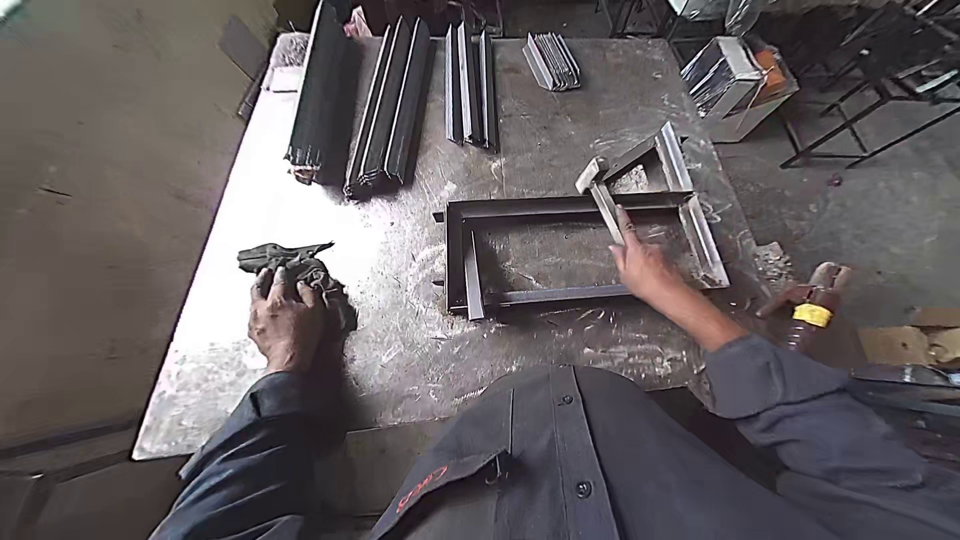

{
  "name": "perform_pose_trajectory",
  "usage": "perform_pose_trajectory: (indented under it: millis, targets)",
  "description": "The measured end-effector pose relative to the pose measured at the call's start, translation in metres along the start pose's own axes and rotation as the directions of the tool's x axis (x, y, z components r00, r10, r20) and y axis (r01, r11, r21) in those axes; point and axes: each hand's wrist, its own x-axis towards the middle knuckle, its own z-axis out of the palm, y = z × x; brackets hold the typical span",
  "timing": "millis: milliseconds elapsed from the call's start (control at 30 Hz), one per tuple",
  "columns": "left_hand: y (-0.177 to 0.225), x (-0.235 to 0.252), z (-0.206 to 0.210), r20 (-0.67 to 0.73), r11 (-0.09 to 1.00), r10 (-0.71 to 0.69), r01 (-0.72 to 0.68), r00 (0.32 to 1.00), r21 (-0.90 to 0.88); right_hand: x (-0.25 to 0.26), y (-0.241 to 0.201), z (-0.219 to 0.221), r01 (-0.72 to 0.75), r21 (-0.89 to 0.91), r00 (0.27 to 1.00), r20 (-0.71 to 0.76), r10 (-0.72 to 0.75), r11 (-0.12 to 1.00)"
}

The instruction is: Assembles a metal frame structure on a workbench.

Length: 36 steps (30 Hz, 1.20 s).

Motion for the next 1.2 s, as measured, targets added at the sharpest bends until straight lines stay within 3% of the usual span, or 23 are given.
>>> perform_pose_trajectory:
  millis: [67, 167, 300, 367, 400, 433, 467, 500, 533, 567, 600, 700, 800, 833, 933, 1067, 1133, 1200]
  targets:
    - [0.004, 0.002, -0.001, -0.015, 1.000, -0.010, 0.010, 1.000, 0.009, -0.004, 0.011, -0.030, -0.062, 0.221, 0.997, 0.057, 0.051, 0.973]
    - [0.007, -0.002, -0.007, -0.003, 1.000, -0.004, 0.004, 1.000, 0.015, -0.056, 0.020, -0.071, 0.028, 0.381, 0.984, -0.175, 0.043, 0.924]
    - [0.014, -0.007, -0.009, 0.011, 0.999, -0.029, 0.028, 1.000, 0.024, -0.128, 0.035, -0.102, 0.315, 0.316, 0.805, -0.588, -0.076, 0.895]
    - [0.020, -0.008, -0.013, 0.013, 1.000, -0.013, 0.013, 1.000, 0.027, -0.151, 0.041, -0.084, 0.344, 0.270, 0.722, -0.688, -0.070, 0.900]
    - [0.022, -0.009, -0.013, 0.016, 1.000, -0.008, 0.007, 1.000, 0.025, -0.160, 0.044, -0.065, 0.320, 0.246, 0.722, -0.689, -0.067, 0.915]
    - [0.021, -0.009, -0.013, 0.020, 1.000, -0.003, 0.002, 1.000, 0.030, -0.166, 0.048, -0.042, 0.254, 0.183, 0.749, -0.659, -0.073, 0.950]
    - [0.018, -0.008, -0.012, 0.027, 0.999, 0.006, -0.007, 1.000, 0.041, -0.173, 0.051, -0.020, 0.139, 0.086, 0.823, -0.564, -0.067, 0.987]
    - [0.014, -0.005, -0.012, 0.046, 0.998, 0.021, -0.024, 0.999, 0.054, -0.178, 0.053, -0.002, -0.012, 0.027, 0.941, -0.338, 0.020, 1.000]
    - [0.010, -0.001, -0.013, 0.080, 0.997, 0.036, -0.041, 0.996, 0.062, -0.178, 0.055, 0.007, -0.185, 0.032, 0.983, 0.007, 0.185, 0.982]
    - [0.007, 0.005, -0.017, 0.125, 0.996, 0.066, -0.074, 0.990, 0.057, -0.174, 0.062, 0.017, -0.296, 0.088, 0.942, 0.190, 0.276, 0.951]
    - [0.009, 0.013, -0.024, 0.160, 0.993, 0.109, -0.115, 0.981, 0.027, -0.175, 0.073, 0.020, -0.365, 0.173, 0.916, 0.244, 0.319, 0.915]
    - [0.057, 0.000, -0.073, 0.174, 0.970, 0.242, -0.241, 0.955, -0.029, -0.181, 0.098, 0.028, -0.335, 0.479, 0.942, 0.204, 0.268, 0.812]
    - [0.127, -0.020, -0.094, 0.162, 0.871, 0.489, -0.491, 0.857, -0.032, -0.186, 0.091, 0.045, -0.224, 0.706, 0.974, 0.137, 0.180, 0.672]
    - [0.157, -0.034, -0.098, 0.236, 0.856, 0.508, -0.515, 0.829, -0.034, -0.186, 0.088, 0.051, -0.169, 0.743, 0.985, 0.111, 0.129, 0.648]
    - [0.240, -0.063, -0.085, 0.524, 0.851, 0.427, -0.523, 0.737, 0.041, -0.186, 0.086, 0.063, 0.035, 0.748, 0.995, 0.035, -0.092, 0.663]
    - [0.292, -0.069, -0.043, 0.704, 0.787, 0.300, -0.584, 0.644, 0.200, -0.176, 0.089, 0.054, 0.040, 0.665, 0.926, 0.256, -0.277, 0.746]
    - [0.299, -0.060, -0.034, 0.744, 0.783, 0.287, -0.595, 0.603, 0.180, -0.167, 0.093, 0.058, 0.026, 0.565, 0.892, 0.358, -0.274, 0.825]
    - [0.296, -0.047, -0.029, 0.757, 0.800, 0.296, -0.584, 0.583, 0.137, -0.161, 0.092, 0.063, 0.020, 0.370, 0.913, 0.372, -0.168, 0.929]
